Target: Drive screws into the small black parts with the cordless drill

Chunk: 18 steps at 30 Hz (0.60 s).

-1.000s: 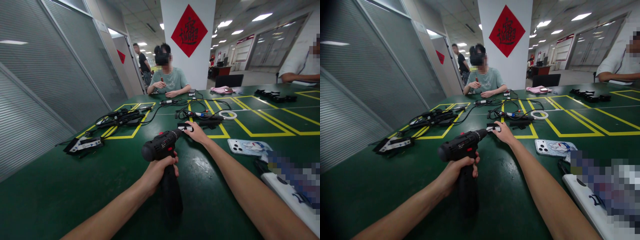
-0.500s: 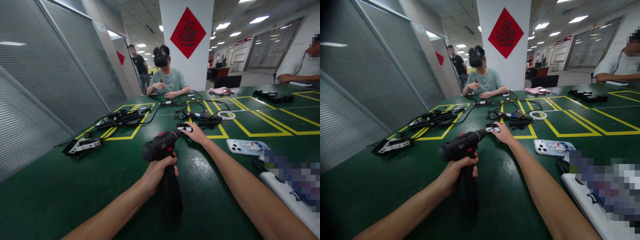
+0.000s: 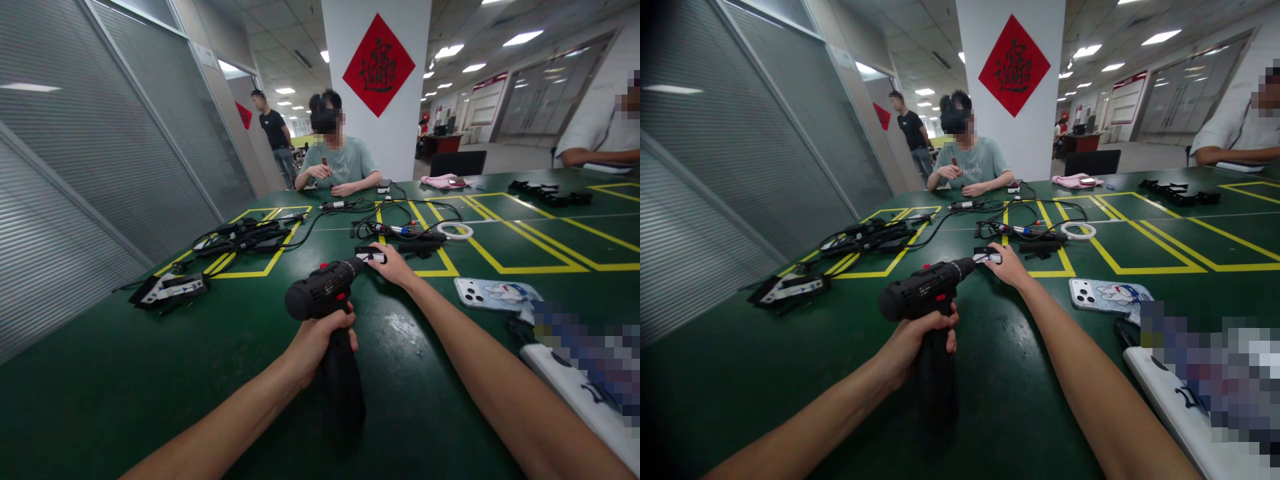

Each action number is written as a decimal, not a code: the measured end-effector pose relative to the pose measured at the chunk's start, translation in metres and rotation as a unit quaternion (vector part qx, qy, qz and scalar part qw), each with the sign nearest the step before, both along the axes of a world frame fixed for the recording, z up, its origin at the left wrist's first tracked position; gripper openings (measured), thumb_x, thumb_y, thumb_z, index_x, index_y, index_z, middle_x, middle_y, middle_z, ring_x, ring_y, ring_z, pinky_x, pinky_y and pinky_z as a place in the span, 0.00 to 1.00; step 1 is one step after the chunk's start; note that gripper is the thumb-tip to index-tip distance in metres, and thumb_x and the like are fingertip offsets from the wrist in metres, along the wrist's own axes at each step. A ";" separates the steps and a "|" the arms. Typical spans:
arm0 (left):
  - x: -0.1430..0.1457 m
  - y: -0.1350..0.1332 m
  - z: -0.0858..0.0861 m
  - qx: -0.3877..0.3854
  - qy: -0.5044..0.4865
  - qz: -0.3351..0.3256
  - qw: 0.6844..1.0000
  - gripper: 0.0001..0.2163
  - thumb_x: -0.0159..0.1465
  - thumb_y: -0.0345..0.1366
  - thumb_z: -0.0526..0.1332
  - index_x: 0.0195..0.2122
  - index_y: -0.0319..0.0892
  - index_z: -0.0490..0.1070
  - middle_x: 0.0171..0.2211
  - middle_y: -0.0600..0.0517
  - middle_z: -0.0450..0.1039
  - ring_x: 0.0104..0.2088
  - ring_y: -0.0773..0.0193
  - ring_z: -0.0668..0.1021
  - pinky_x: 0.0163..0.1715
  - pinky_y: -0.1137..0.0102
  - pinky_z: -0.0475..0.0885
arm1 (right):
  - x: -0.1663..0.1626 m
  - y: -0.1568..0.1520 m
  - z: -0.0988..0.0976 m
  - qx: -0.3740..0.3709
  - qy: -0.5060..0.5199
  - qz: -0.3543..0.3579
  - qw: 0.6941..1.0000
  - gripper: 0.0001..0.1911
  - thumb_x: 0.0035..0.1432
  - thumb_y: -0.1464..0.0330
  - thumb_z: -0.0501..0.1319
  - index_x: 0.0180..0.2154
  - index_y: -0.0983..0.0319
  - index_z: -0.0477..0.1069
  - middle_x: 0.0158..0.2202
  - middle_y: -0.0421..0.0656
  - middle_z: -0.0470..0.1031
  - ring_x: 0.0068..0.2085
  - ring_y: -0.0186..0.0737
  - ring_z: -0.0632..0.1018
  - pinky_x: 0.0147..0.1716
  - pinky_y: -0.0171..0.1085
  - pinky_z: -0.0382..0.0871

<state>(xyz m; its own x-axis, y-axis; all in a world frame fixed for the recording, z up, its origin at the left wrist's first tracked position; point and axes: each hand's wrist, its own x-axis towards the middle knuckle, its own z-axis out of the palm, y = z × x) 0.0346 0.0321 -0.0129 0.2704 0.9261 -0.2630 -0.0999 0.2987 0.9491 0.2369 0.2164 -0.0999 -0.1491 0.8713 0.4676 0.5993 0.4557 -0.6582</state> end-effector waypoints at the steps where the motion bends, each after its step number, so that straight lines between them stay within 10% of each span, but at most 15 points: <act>1: 0.000 0.000 0.000 -0.002 0.002 0.000 1.000 0.10 0.55 0.35 0.59 0.38 0.39 0.66 0.17 0.52 0.70 0.20 0.64 0.71 0.24 0.71 0.66 | 0.000 0.000 0.000 0.001 0.000 0.000 1.000 0.24 0.52 0.64 0.61 0.52 0.56 0.65 0.45 0.44 0.67 0.45 0.41 0.72 0.49 0.41 0.64; 18: -0.001 0.001 -0.004 0.000 -0.024 0.004 1.000 0.09 0.54 0.34 0.60 0.36 0.39 0.67 0.20 0.53 0.70 0.20 0.66 0.72 0.26 0.70 0.67 | -0.001 -0.002 -0.001 -0.002 -0.005 0.001 1.000 0.24 0.53 0.64 0.60 0.53 0.56 0.64 0.43 0.44 0.65 0.43 0.41 0.72 0.50 0.41 0.64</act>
<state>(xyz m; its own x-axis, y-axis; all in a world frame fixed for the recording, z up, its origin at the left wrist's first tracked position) 0.0331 0.0332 -0.0164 0.2749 0.9283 -0.2503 -0.1471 0.2978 0.9432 0.2360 0.2146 -0.1008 -0.1543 0.8734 0.4620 0.6047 0.4532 -0.6549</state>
